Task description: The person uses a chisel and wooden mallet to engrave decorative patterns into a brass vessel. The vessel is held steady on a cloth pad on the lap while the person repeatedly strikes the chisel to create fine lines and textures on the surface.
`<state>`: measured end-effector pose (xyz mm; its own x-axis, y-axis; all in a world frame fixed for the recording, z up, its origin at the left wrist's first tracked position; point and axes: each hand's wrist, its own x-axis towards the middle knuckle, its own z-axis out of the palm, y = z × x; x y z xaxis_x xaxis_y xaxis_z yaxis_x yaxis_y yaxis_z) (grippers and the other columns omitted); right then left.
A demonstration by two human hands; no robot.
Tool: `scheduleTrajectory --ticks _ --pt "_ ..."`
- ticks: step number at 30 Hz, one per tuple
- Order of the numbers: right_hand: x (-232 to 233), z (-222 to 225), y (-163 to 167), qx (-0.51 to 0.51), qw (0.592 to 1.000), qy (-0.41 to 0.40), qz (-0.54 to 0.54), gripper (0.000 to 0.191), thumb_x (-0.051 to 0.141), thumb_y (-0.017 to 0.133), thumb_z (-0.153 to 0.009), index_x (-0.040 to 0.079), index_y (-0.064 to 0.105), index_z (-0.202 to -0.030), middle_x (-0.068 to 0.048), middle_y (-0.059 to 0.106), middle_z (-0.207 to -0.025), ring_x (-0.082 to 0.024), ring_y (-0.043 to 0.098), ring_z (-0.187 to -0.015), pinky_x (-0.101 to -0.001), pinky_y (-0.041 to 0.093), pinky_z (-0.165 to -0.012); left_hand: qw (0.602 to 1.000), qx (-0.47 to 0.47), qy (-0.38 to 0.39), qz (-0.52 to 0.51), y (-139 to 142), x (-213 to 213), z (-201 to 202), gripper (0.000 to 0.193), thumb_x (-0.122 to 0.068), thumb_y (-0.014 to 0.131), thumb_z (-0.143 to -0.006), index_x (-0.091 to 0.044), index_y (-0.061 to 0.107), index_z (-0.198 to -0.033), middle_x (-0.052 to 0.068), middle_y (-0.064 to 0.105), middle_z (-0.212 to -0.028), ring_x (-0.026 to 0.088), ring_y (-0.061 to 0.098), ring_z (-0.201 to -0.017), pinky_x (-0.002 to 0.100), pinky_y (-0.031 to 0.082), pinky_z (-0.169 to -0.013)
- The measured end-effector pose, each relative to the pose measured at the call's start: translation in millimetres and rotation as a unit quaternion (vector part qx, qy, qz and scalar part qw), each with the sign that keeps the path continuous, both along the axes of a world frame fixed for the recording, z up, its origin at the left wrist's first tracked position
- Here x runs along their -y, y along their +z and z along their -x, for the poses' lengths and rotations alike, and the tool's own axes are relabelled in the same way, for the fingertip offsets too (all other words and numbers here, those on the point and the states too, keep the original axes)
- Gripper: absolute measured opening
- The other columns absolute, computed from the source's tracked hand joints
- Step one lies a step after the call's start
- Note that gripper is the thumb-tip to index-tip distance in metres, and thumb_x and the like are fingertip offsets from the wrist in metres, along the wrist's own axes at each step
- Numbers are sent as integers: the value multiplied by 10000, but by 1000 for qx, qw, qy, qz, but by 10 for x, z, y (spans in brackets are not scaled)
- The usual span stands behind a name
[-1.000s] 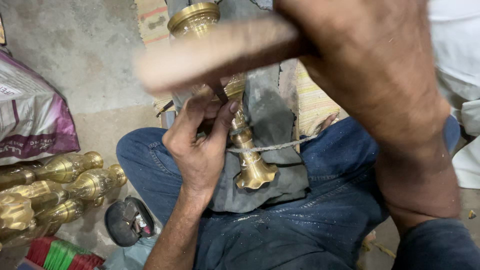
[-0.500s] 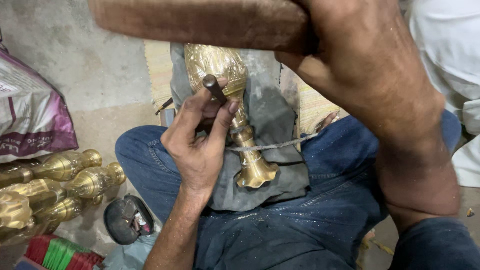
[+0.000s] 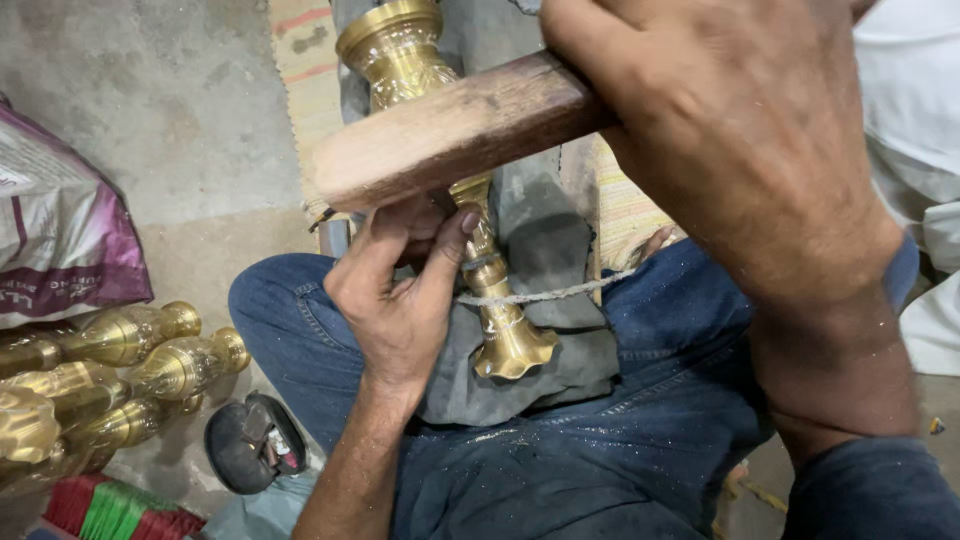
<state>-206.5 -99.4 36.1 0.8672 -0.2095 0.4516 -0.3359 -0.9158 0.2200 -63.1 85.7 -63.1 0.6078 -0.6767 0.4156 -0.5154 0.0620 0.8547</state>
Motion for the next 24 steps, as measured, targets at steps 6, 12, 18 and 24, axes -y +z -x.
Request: scheduleTrajectory --ticks 6,12,18,24 --pt "31 -39 -14 -3 1000 21 22 178 105 785 -965 89 649 -1078 -42 651 -912 -229 641 -892 -401 478 -812 1000 5 17 0 -23 19 0 239 -22 854 -949 4 694 -1124 61 764 -911 95 731 -796 231 601 -707" --pt "44 -80 -10 16 998 45 -42 246 129 800 -967 69 607 -1107 -51 649 -967 -236 639 -950 -404 473 -859 1000 -20 -2 14 -42 12 20 256 -4 832 -953 11 695 -1169 66 758 -998 93 743 -847 227 617 -744" --pt "29 -113 -52 -7 996 42 -81 363 154 848 -816 66 605 -1071 -93 674 -957 -309 670 -966 -462 496 -813 995 -87 0 47 -138 26 23 172 9 817 -980 19 701 -1106 65 762 -1001 122 756 -901 261 638 -804" --pt "81 -425 -278 11 922 10 -386 716 417 878 -900 117 477 -1413 -166 725 -1155 -365 720 -1053 -478 551 -861 948 -252 128 147 -200 -297 -207 252 -52 696 -1049 32 614 -1272 103 746 -1020 193 773 -902 299 681 -775"
